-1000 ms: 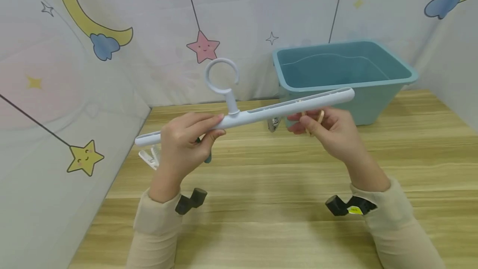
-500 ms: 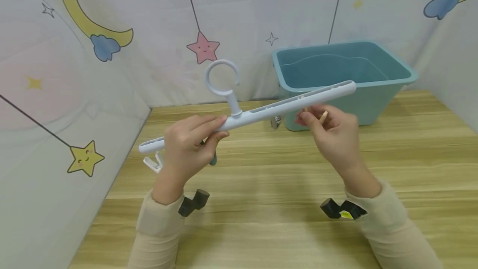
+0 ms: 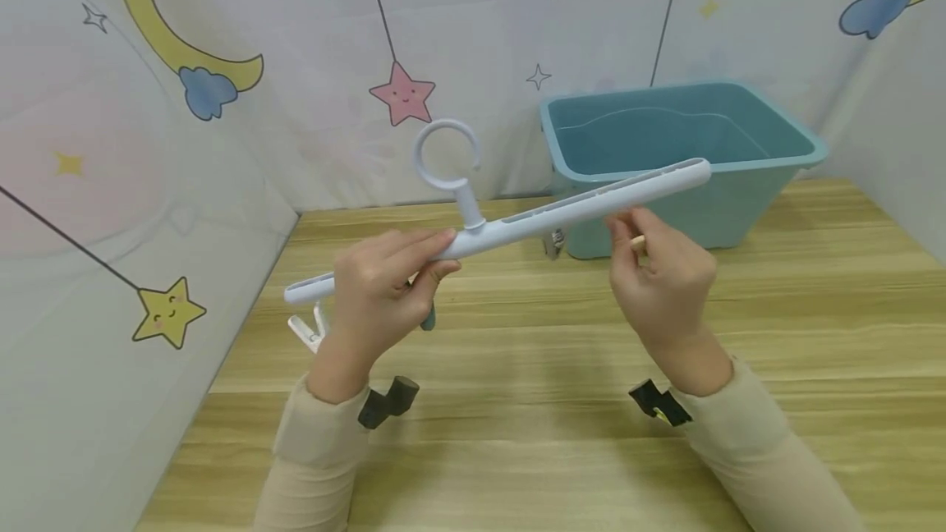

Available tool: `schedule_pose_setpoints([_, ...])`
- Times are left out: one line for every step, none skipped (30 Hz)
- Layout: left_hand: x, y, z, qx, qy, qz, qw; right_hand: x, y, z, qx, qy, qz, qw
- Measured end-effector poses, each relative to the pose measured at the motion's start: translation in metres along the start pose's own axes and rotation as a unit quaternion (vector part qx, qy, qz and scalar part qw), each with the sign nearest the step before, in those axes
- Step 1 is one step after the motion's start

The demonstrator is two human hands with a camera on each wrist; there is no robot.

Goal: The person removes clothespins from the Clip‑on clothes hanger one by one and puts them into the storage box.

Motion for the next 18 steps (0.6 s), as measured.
schedule_pose_setpoints([0.000,-0.001,0.000,-0.002,0.000,-0.004,1.0000,0.001,0.000,0.000,0.003,0.003,0.006,1.0000])
schedule_pose_setpoints([0.000,-0.001,0.000,-0.003,0.000,-0.009,1.0000,0.002,-0.001,0.001,0.005,0.005,0.009,0.9999])
schedule_pose_setpoints([0.001,-0.002,0.000,-0.003,-0.001,-0.013,0.9999,0.002,-0.001,0.001,0.003,0.005,0.010,0.9999])
schedule_pose_setpoints([0.000,-0.002,0.000,-0.002,-0.001,-0.015,0.9999,0.003,-0.002,0.000,0.001,0.004,0.008,1.0000])
schedule_pose_setpoints([0.000,-0.002,0.000,0.000,-0.001,-0.016,0.9999,0.003,-0.002,0.000,0.001,0.004,0.006,1.0000])
schedule_pose_setpoints([0.000,-0.002,0.000,0.004,0.000,-0.016,0.9999,0.003,-0.002,0.000,0.000,0.003,0.002,1.0000])
schedule_pose_setpoints([0.000,-0.001,0.000,0.006,0.000,-0.015,0.9999,0.003,-0.002,-0.001,-0.003,0.001,-0.001,1.0000])
schedule_pose_setpoints([0.000,-0.001,0.000,0.009,0.000,-0.015,0.9998,0.003,-0.002,-0.002,-0.007,-0.001,-0.006,1.0000])
schedule_pose_setpoints([-0.001,-0.001,0.000,0.012,0.000,-0.014,0.9998,0.002,-0.002,-0.003,-0.011,-0.003,-0.012,0.9999])
schedule_pose_setpoints([-0.001,0.000,0.000,0.014,0.001,-0.015,0.9998,0.002,-0.002,-0.004,-0.014,-0.006,-0.018,0.9997])
schedule_pose_setpoints([-0.001,0.000,0.000,0.016,0.002,-0.016,0.9997,0.002,-0.002,-0.005,-0.019,-0.010,-0.025,0.9995])
schedule_pose_setpoints([-0.001,0.000,0.000,0.018,0.003,-0.016,0.9997,0.002,-0.002,-0.006,-0.027,-0.013,-0.030,0.9991])
schedule_pose_setpoints([-0.001,0.000,0.000,0.020,0.007,-0.014,0.9997,0.002,-0.001,-0.007,-0.033,-0.017,-0.036,0.9987])
schedule_pose_setpoints([-0.001,0.000,-0.001,0.023,0.010,-0.012,0.9996,0.003,-0.001,-0.008,-0.040,-0.020,-0.041,0.9982])
schedule_pose_setpoints([-0.001,0.000,-0.001,0.026,0.015,-0.009,0.9995,0.003,-0.001,-0.009,-0.047,-0.022,-0.043,0.9977])
schedule_pose_setpoints([0.000,-0.001,-0.001,0.029,0.019,-0.007,0.9994,0.004,0.000,-0.009,-0.053,-0.026,-0.048,0.9971])
schedule_pose_setpoints([0.000,-0.001,0.000,0.032,0.023,-0.005,0.9992,0.005,0.000,-0.010,-0.061,-0.031,-0.050,0.9964])
schedule_pose_setpoints([-0.001,-0.001,0.000,0.035,0.026,-0.004,0.9990,0.006,0.001,-0.010,-0.069,-0.033,-0.054,0.9956])
Point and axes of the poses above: each hand's wrist, its own z-axis away from the middle knuckle, its own y-axis out of the back of the hand, x = y × z, the point moved 4 cm from there along -z, towards the middle knuckle, and after that the axes turned 1 degree about -z, right-handed, at the moved point
